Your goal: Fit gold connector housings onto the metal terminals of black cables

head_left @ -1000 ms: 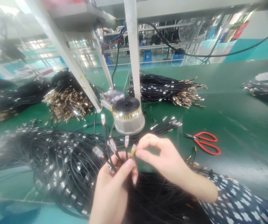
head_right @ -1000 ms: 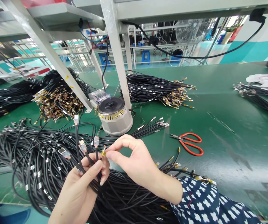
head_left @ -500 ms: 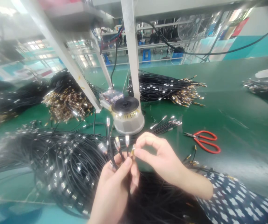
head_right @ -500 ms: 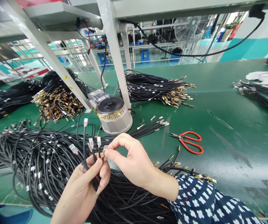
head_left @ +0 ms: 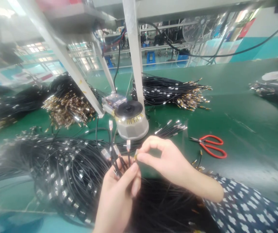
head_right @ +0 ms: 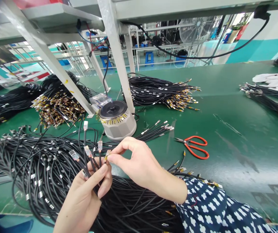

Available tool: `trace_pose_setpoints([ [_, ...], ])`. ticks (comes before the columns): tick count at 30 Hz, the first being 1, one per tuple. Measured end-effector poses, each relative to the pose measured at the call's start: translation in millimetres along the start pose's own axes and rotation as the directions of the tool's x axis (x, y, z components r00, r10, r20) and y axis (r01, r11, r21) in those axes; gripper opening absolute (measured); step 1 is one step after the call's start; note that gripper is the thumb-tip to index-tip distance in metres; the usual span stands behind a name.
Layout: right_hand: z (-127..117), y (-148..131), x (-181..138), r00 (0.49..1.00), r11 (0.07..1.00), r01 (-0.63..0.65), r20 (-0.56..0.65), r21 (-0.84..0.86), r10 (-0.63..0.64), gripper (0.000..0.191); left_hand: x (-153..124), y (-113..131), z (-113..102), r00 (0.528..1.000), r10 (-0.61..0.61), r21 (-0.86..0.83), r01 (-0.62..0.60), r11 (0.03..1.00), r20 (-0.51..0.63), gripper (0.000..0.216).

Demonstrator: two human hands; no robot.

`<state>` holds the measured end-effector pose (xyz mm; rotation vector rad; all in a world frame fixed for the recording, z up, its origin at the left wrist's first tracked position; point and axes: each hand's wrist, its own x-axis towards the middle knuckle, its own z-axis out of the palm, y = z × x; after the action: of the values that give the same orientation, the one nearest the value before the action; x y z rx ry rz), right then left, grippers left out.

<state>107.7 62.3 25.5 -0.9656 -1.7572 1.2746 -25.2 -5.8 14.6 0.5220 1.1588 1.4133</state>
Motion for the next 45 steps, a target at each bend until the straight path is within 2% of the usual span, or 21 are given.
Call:
trace_pose_setpoints([
  [3, 1, -1, 0, 1.000, 1.000, -0.020, -0.003, -0.011, 0.020, 0.009, -2, 0, 1, 1.000, 0.012, -0.003, -0.012, 1.000, -0.010, 0.015],
  [13, 3, 0, -3, 0.998, 0.996, 0.057, -0.021, -0.073, -0.059, 0.012, -3, -3, 3, 0.999, 0.018, -0.018, -0.019, 1.000, -0.032, 0.011],
  [18, 4, 2, 0, 0.983, 0.972, 0.186, 0.015, -0.147, -0.185, 0.011, -3, -1, -1, 0.999, -0.034, -0.005, 0.034, 0.999, 0.012, 0.014],
  [22, 4, 6, 5, 0.958, 0.956, 0.285, 0.037, -0.065, -0.283, 0.009, -2, 3, -2, 0.998, -0.058, -0.029, 0.059, 0.998, 0.034, 0.018],
  [27, 4, 10, 14, 0.981, 0.973, 0.178, 0.045, 0.150, -0.187, 0.010, 4, 6, -4, 0.986, -0.092, -0.069, 0.103, 0.992, 0.136, 0.024],
  [31, 3, 12, 21, 0.984, 0.957, 0.139, 0.070, 0.254, -0.161, 0.006, 10, 4, -10, 0.962, -0.118, -0.113, 0.149, 0.982, 0.246, 0.022],
  [34, 2, 19, 26, 0.975, 0.922, 0.062, 0.174, 0.381, -0.138, 0.009, 16, 0, -16, 0.920, -0.167, -0.152, 0.233, 0.961, 0.354, 0.020],
  [37, 2, 29, 30, 0.944, 0.848, -0.040, 0.299, 0.528, -0.142, 0.009, 21, -4, -21, 0.872, -0.224, -0.156, 0.318, 0.935, 0.434, 0.021],
  [42, 2, 38, 31, 0.910, 0.815, -0.019, 0.348, 0.579, -0.226, 0.008, 26, -6, -24, 0.849, -0.266, -0.138, 0.363, 0.922, 0.456, 0.021],
  [45, -1, 36, 30, 0.918, 0.836, -0.014, 0.337, 0.549, -0.206, 0.014, 25, -6, -22, 0.868, -0.245, -0.147, 0.336, 0.930, 0.433, 0.016],
])
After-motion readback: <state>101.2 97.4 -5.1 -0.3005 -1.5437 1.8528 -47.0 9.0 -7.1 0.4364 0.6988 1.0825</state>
